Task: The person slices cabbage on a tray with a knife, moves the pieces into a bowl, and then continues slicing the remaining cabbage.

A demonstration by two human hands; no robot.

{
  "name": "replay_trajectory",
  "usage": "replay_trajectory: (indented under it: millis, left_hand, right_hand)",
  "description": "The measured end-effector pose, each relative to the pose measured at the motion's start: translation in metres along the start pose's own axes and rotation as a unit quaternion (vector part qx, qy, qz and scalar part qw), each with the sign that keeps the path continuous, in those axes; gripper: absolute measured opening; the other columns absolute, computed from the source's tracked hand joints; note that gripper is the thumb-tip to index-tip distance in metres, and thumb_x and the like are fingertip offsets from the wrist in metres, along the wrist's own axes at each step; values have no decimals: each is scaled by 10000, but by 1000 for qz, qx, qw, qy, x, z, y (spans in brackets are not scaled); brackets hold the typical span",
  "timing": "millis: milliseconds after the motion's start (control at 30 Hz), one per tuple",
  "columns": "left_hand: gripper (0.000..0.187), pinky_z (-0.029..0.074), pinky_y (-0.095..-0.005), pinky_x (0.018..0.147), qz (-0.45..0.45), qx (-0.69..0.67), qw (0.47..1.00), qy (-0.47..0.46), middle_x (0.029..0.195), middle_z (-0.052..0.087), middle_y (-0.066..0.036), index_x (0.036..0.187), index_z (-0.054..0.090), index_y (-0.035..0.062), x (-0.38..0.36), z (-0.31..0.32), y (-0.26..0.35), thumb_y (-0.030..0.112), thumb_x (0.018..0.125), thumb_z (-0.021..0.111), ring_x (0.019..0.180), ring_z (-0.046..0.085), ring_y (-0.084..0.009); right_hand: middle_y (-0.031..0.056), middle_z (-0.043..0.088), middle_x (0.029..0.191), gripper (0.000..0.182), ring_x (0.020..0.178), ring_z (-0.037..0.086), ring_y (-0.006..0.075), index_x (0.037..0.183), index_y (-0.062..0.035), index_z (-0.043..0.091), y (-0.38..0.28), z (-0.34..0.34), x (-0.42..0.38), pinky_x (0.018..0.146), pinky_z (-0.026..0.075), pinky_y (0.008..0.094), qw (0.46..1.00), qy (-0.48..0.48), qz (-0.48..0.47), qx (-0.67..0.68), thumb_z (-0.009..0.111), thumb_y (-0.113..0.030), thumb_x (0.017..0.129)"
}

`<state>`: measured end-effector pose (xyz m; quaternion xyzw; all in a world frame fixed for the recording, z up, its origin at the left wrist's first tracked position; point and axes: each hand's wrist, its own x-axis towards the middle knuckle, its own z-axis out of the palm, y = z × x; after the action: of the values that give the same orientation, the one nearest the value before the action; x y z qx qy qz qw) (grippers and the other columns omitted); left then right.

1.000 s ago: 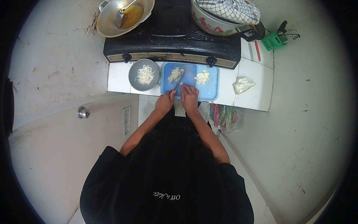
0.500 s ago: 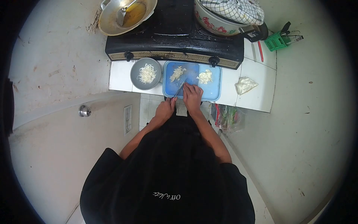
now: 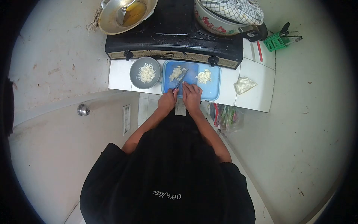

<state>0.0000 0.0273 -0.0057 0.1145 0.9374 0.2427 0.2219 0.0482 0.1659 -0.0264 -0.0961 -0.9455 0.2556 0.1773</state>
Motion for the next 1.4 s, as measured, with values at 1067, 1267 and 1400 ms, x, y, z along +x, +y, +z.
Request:
replay_trajectory:
  millis: [1067, 1267, 1400]
  left_hand:
    - [522, 551, -597, 651, 26, 4, 1000, -2, 797, 687, -316, 996, 625, -40, 5, 9, 8, 457, 1052, 477, 754, 686, -506]
    - [527, 542, -604, 674, 9, -37, 999, -20, 802, 672, -341, 1014, 623, -42, -14, -5, -14, 458, 1060, 460, 782, 672, -533]
    - [528, 527, -612, 672, 22, -52, 998, -37, 805, 660, -358, 985, 618, -44, -24, -6, -17, 450, 1067, 450, 785, 659, -547]
  right_hand:
    - [22, 723, 1219, 257, 1083, 594, 254, 1131, -67, 763, 2, -3, -4, 979, 394, 397, 1000, -3, 5, 5, 706, -105, 882]
    - [5, 721, 1230, 279, 1085, 593, 251, 1165, -73, 754, -2, -3, -4, 980, 393, 392, 999, -1, 26, 22, 703, -107, 893]
    - [-7, 716, 1237, 287, 1088, 591, 244, 1157, -73, 755, 1, 1, -6, 990, 400, 402, 1000, 4, 20, 11, 700, -108, 878]
